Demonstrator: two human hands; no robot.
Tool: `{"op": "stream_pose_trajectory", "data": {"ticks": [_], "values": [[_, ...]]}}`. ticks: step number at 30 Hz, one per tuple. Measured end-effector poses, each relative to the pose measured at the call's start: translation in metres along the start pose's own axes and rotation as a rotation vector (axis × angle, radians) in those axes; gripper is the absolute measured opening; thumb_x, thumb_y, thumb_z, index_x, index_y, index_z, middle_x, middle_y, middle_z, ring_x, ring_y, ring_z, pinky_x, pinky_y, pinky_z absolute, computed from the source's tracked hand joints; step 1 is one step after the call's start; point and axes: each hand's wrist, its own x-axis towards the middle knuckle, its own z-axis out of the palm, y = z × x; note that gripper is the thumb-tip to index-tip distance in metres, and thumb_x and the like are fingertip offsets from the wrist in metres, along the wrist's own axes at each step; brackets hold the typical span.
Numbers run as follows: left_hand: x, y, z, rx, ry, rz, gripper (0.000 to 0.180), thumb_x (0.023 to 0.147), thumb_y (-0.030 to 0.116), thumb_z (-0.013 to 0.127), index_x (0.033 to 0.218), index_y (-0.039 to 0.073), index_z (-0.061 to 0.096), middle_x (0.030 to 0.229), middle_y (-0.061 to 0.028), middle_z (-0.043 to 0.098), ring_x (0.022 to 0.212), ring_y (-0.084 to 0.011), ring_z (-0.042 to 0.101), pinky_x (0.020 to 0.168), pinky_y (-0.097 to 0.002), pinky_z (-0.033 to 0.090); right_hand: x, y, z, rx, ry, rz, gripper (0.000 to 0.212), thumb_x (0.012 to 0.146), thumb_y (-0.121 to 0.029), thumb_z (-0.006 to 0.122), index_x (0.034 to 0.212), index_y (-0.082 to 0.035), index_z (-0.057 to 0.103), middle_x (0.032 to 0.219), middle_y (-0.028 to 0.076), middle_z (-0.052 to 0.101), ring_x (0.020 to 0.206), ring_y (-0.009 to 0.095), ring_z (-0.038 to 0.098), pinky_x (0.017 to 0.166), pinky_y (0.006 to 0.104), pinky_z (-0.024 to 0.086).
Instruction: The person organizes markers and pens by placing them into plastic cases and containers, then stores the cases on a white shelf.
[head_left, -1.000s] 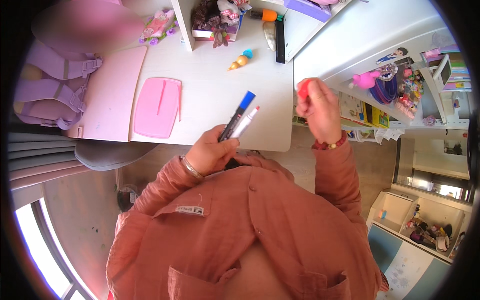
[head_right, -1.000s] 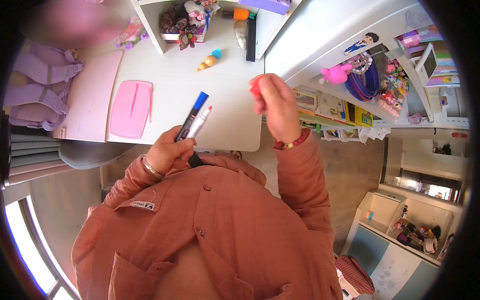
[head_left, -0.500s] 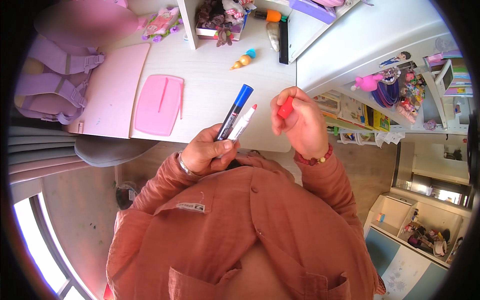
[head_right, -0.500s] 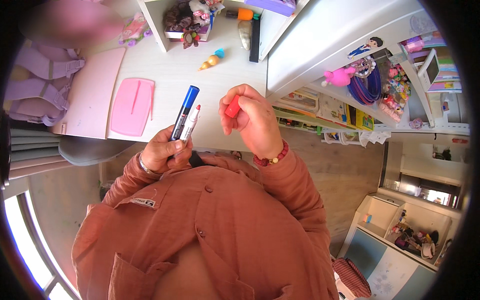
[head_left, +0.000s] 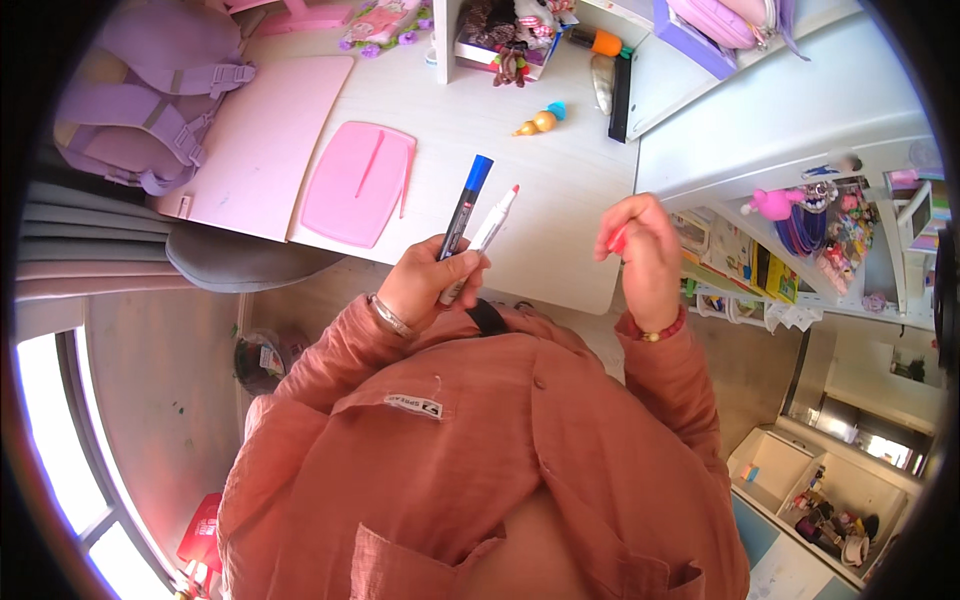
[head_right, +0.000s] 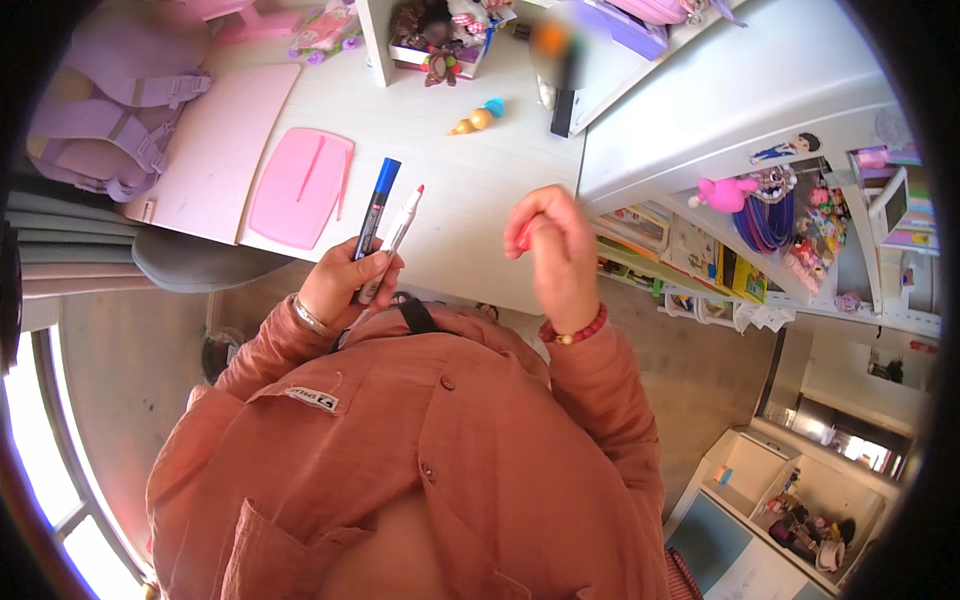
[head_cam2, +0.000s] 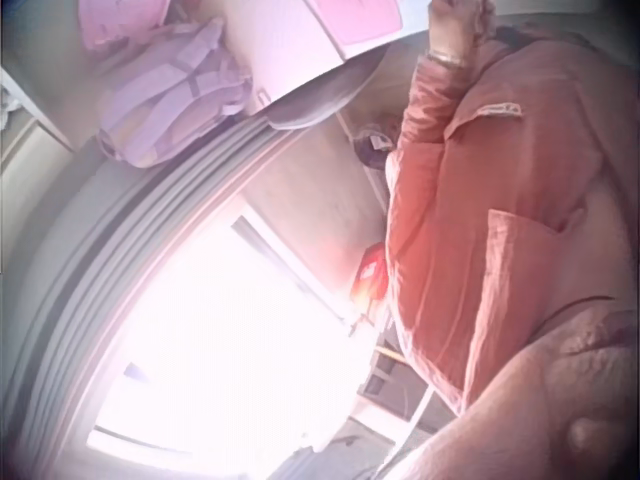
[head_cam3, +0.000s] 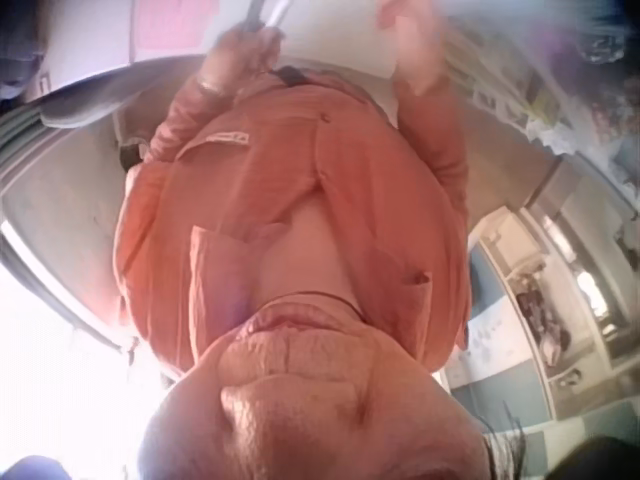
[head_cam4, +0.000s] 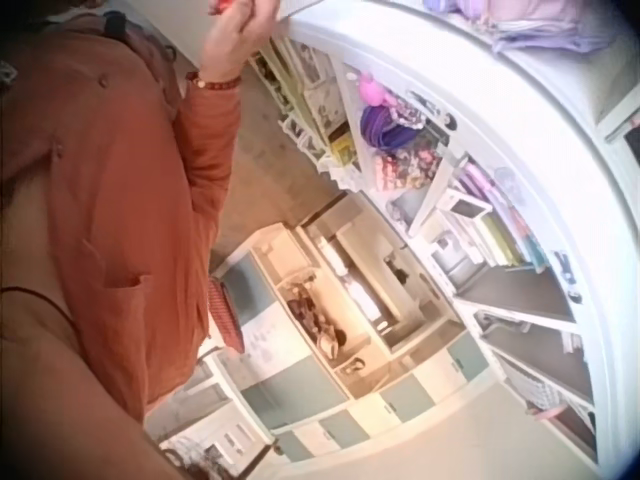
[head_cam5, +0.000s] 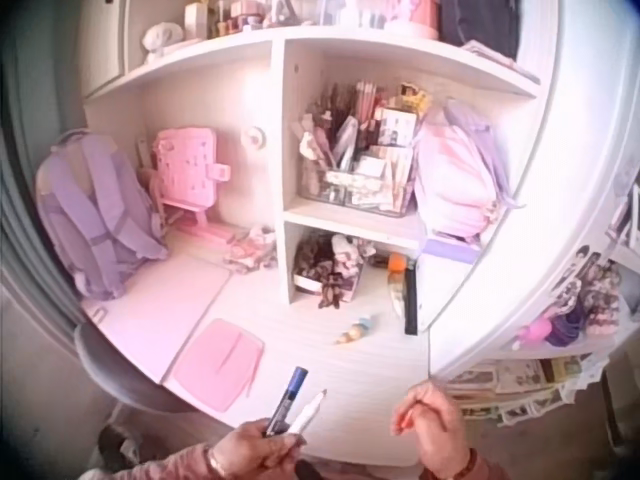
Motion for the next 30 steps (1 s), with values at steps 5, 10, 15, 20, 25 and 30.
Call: {"op": "stream_pose_trajectory", "data": {"ticks": [5, 10, 15, 20, 25, 30], "values": [[0.004, -0.009, 0.001, -0.155, -0.035, -0.04, 0.022, 0.085, 0.022, 0.057, 0.093, 0.001, 0.053, 0.072, -0.0037, 0.053, 0.054, -0.0112, 0.046, 0.048, -0.0235, 0.039, 0.004, 0.013, 0.039, -0.64, -0.247, -0.406, 0.021, 0.067, 0.003, 0.05, 0.085, -0.007, 0.05, 0.07, 0.007, 0.05, 0.061, 0.022, 0.05, 0.055, 0.0318, 0.042], [0.0, -0.012, 0.002, -0.252, -0.101, -0.053, 0.025, 0.084, 0.021, 0.059, 0.097, 0.002, 0.05, 0.072, -0.0026, 0.051, 0.052, -0.0082, 0.041, 0.045, -0.0216, 0.034, 0.003, 0.019, 0.066, -0.764, -0.28, -0.387, 0.03, 0.064, 0.002, 0.055, 0.092, -0.009, 0.052, 0.074, 0.006, 0.056, 0.068, 0.026, 0.056, 0.057, 0.0361, 0.045], [-0.005, -0.012, 0.005, -0.156, 0.045, -0.058, 0.026, 0.083, 0.018, 0.062, 0.099, 0.001, 0.051, 0.073, -0.0018, 0.052, 0.055, -0.0083, 0.046, 0.047, -0.021, 0.039, 0.003, 0.022, 0.072, -0.837, -0.381, -0.404, 0.033, 0.063, 0.001, 0.056, 0.095, -0.009, 0.053, 0.073, 0.005, 0.056, 0.067, 0.025, 0.055, 0.057, 0.0354, 0.045], [-0.008, -0.005, -0.003, -0.084, 0.08, -0.097, 0.025, 0.082, 0.013, 0.062, 0.1, -0.001, 0.053, 0.076, -0.0016, 0.054, 0.065, -0.0084, 0.051, 0.052, -0.0214, 0.044, 0.011, 0.024, 0.079, -0.906, -0.42, -0.445, 0.032, 0.063, 0.0, 0.057, 0.093, -0.011, 0.053, 0.071, 0.004, 0.055, 0.064, 0.024, 0.054, 0.055, 0.0349, 0.044], [-0.008, -0.012, -0.007, -0.051, 0.097, 0.13, 0.026, 0.082, 0.019, 0.064, 0.092, -0.002, 0.055, 0.07, -0.0001, 0.054, 0.055, -0.0062, 0.047, 0.047, -0.022, 0.04, 0.019, 0.032, 0.089, -0.962, -0.407, -0.575, 0.029, 0.065, -0.004, 0.06, 0.092, -0.013, 0.053, 0.066, 0.002, 0.053, 0.061, 0.023, 0.053, 0.05, 0.0346, 0.043], [-0.015, -0.014, -0.034, 0.237, 0.258, 0.297, 0.028, 0.083, 0.026, 0.062, 0.082, -0.001, 0.056, 0.06, -0.0022, 0.052, 0.051, -0.0139, 0.047, 0.047, -0.0287, 0.04, 0.03, 0.038, 0.1, -0.774, -0.272, -0.412, 0.021, 0.071, -0.003, 0.062, 0.089, -0.01, 0.054, 0.072, 0.004, 0.059, 0.063, 0.024, 0.058, 0.053, 0.0312, 0.047]]}}
